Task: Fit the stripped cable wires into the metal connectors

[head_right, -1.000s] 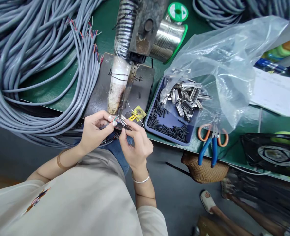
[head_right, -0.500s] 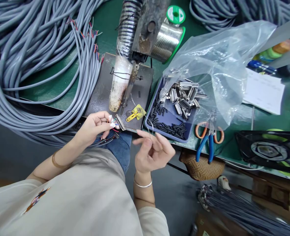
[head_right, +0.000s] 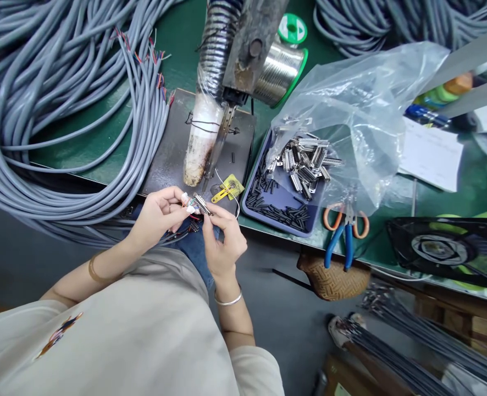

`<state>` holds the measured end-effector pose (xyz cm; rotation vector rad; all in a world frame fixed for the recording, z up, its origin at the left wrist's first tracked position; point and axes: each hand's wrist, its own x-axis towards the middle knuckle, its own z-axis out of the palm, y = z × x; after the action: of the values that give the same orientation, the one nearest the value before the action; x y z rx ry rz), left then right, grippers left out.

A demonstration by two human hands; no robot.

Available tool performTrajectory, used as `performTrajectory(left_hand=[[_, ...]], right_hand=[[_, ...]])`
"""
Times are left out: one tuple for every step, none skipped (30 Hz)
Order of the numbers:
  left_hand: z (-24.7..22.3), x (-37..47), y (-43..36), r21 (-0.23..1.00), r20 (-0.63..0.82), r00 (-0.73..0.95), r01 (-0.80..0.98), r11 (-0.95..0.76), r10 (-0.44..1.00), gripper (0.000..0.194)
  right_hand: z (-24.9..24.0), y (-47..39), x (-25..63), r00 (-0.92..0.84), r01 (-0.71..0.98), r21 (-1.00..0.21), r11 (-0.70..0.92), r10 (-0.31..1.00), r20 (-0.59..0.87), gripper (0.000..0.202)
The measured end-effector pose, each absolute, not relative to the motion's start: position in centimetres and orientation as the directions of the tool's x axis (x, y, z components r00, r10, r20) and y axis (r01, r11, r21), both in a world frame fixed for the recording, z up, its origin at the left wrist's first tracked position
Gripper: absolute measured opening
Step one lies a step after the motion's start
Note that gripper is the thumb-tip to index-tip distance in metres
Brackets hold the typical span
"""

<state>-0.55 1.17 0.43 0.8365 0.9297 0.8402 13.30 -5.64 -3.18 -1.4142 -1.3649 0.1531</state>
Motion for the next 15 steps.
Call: performTrajectory(left_hand=[[0.4,-0.4,1.1,0.89,-0.31,0.328,-0.231,0.394,0.893,0.025],[0.4,-0.2,1.0,0.903,-0.291,0.304,-0.227,0.365,0.907,0.024],[0.4,-0.1,1.0,0.915,-0.27,0.28,-0.223,0.336,0.921,0.023],[0.4,0.1,1.0,0.927,-0.247,0.26,-0.218,0.306,0.934,0.023],[0.4,0.2,1.0,0.937,-0.223,0.241,-0.213,0.276,0.944,0.022],[0.4,0.4,1.0,0.947,-0.198,0.226,-0.206,0.246,0.954,0.022],[0.3,0.5,1.0,0.956,-0.174,0.214,-0.196,0.217,0.961,0.021],[0.3,0.6,1.0,0.964,-0.153,0.204,-0.184,0.191,0.967,0.02],[0.2,0.6,1.1,0.971,-0.134,0.193,-0.169,0.168,0.972,0.019],[0.2,0.7,1.1,0.977,-0.119,0.182,-0.153,0.147,0.976,0.018],[0.2,0.7,1.1,0.982,-0.108,0.174,-0.135,0.132,0.979,0.018],[0.1,0.8,1.1,0.986,-0.1,0.168,-0.118,0.12,0.981,0.018],[0.1,0.8,1.1,0.989,-0.093,0.162,-0.102,0.11,0.982,0.019],[0.0,0.8,1.1,0.991,-0.084,0.157,-0.089,0.099,0.984,0.019],[0.0,0.9,1.0,0.993,-0.074,0.149,-0.076,0.086,0.986,0.02]], right_hand=[[-3.1,-5.5,13.3,0.306,0.655,-0.7,0.284,0.748,0.589,0.01],[-2.9,-5.4,13.4,0.285,0.684,-0.669,0.29,0.738,0.611,0.011],[-2.8,-5.3,13.5,0.269,0.704,-0.647,0.293,0.733,0.625,0.012],[-2.7,-5.2,13.5,0.258,0.715,-0.634,0.295,0.732,0.631,0.012],[-2.5,-5.1,13.6,0.252,0.719,-0.628,0.296,0.732,0.633,0.012],[-2.5,-4.9,13.7,0.252,0.719,-0.629,0.296,0.732,0.633,0.012],[-2.4,-4.8,13.8,0.254,0.715,-0.633,0.298,0.732,0.632,0.012],[-2.4,-4.7,13.8,0.256,0.71,-0.637,0.3,0.732,0.631,0.012],[-2.4,-4.6,13.9,0.258,0.707,-0.639,0.303,0.731,0.632,0.012],[-2.4,-4.5,14.0,0.259,0.705,-0.64,0.306,0.729,0.634,0.013],[-2.4,-4.4,14.0,0.26,0.703,-0.64,0.309,0.727,0.636,0.013],[-2.4,-4.4,14.1,0.259,0.702,-0.64,0.311,0.726,0.637,0.013],[-2.4,-4.3,14.2,0.257,0.702,-0.64,0.313,0.726,0.638,0.013],[-2.4,-4.2,14.2,0.256,0.703,-0.638,0.315,0.725,0.64,0.014],[-2.4,-4.1,14.3,0.253,0.704,-0.635,0.317,0.724,0.642,0.014]])
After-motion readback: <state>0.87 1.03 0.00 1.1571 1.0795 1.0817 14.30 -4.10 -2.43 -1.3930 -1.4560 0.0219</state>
